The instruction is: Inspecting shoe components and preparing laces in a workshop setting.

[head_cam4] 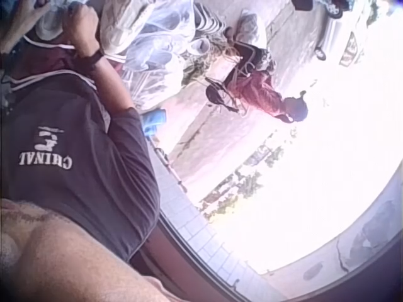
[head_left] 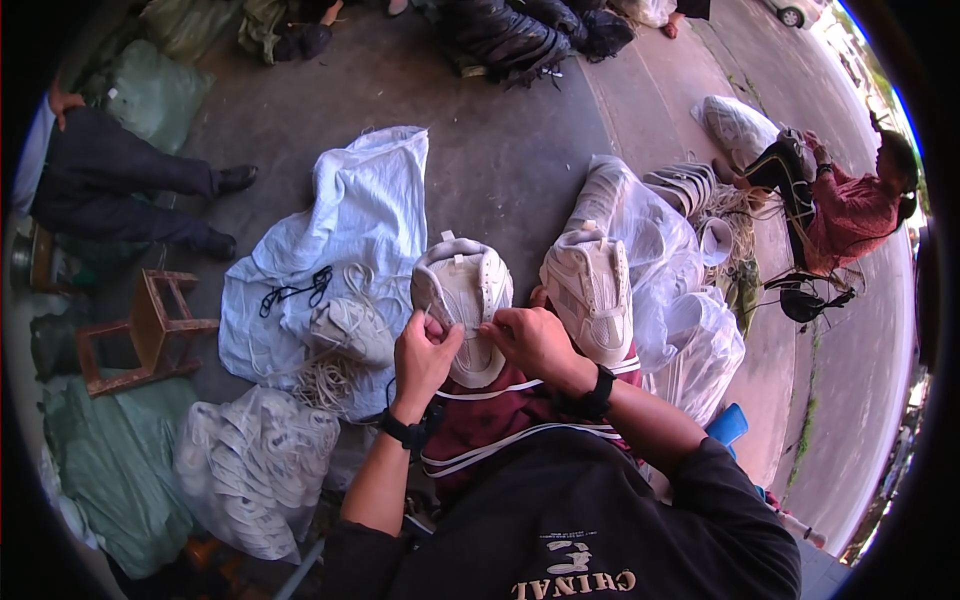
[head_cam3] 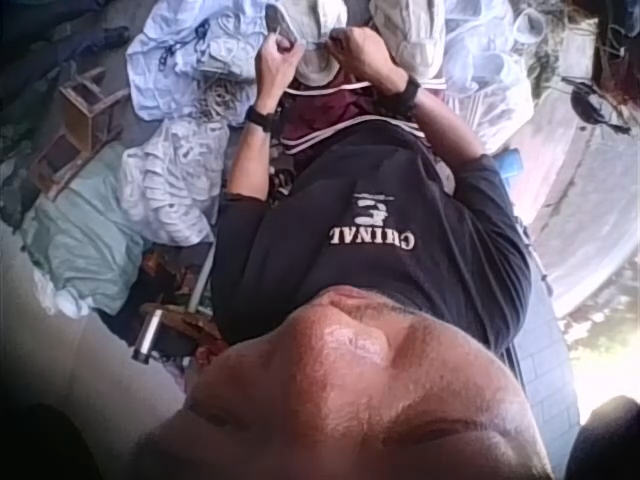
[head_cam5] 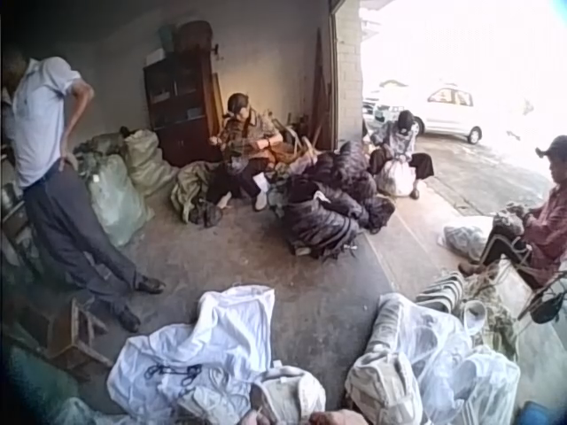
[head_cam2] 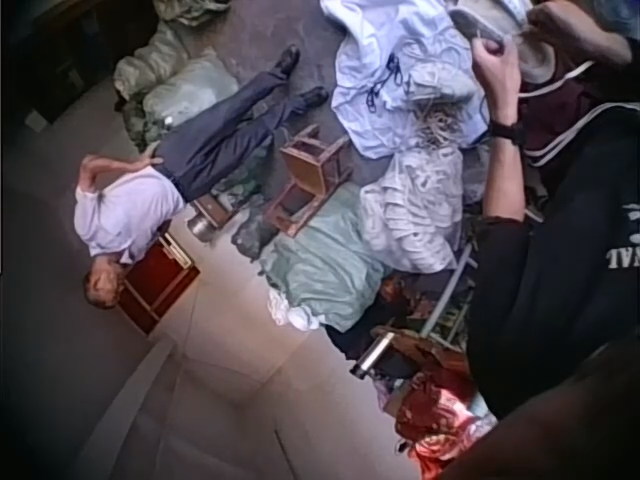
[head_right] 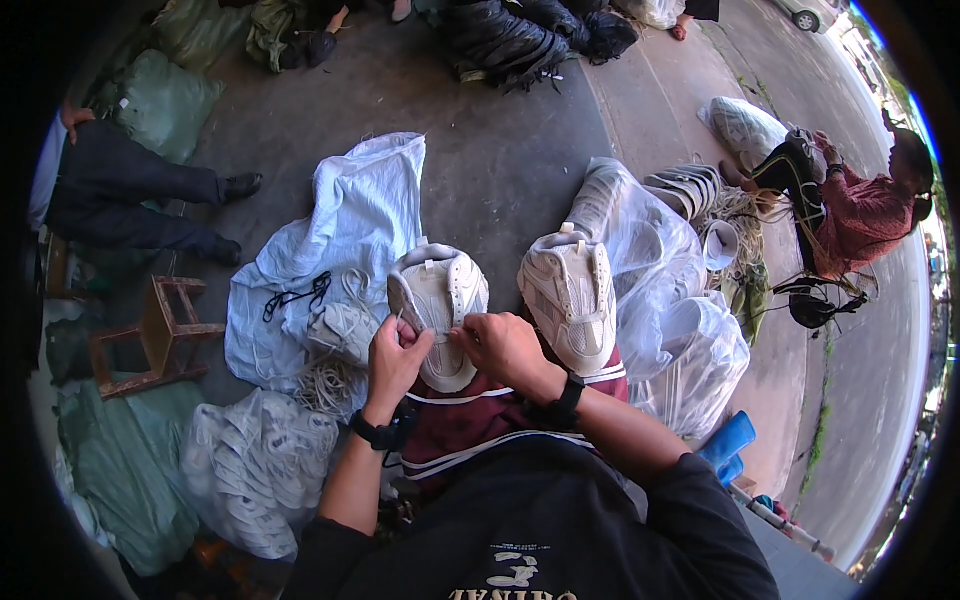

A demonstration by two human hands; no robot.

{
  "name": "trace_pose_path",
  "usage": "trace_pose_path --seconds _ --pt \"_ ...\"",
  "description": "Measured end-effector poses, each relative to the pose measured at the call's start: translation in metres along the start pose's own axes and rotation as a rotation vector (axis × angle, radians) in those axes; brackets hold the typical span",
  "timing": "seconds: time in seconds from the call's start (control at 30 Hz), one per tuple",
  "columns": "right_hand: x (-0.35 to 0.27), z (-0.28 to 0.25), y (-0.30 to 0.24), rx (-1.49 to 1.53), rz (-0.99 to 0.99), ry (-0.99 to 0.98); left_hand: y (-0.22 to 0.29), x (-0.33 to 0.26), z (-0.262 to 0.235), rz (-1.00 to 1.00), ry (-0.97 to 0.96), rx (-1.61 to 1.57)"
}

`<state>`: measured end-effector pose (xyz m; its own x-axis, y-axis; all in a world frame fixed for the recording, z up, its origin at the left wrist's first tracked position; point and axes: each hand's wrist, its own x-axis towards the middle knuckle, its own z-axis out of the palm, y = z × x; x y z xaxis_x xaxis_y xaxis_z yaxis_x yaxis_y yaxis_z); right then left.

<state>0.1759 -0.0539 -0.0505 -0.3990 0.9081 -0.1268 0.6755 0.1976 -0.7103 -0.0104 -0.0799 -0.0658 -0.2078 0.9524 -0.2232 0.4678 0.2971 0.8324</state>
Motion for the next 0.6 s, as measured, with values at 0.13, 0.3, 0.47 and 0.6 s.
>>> trace_pose_path --seconds 0.13,0.3,0.47,0.6 --pt "0.001 0.001 -0.005 0.001 0.007 0.030 0.000 0.001 -0.001 0.001 -0.002 0.001" --pt "0.002 0.001 -0.006 -0.027 0.004 0.044 0.000 0.005 -0.004 -0.013 -0.052 -0.030" --pt "0.003 0.003 -0.005 -0.045 -0.001 0.051 -0.012 0.011 -0.003 0.002 -0.088 -0.089" --pt "0.005 0.000 -0.007 -0.035 -0.011 0.044 -0.008 0.012 -0.004 -0.001 -0.094 -0.064"
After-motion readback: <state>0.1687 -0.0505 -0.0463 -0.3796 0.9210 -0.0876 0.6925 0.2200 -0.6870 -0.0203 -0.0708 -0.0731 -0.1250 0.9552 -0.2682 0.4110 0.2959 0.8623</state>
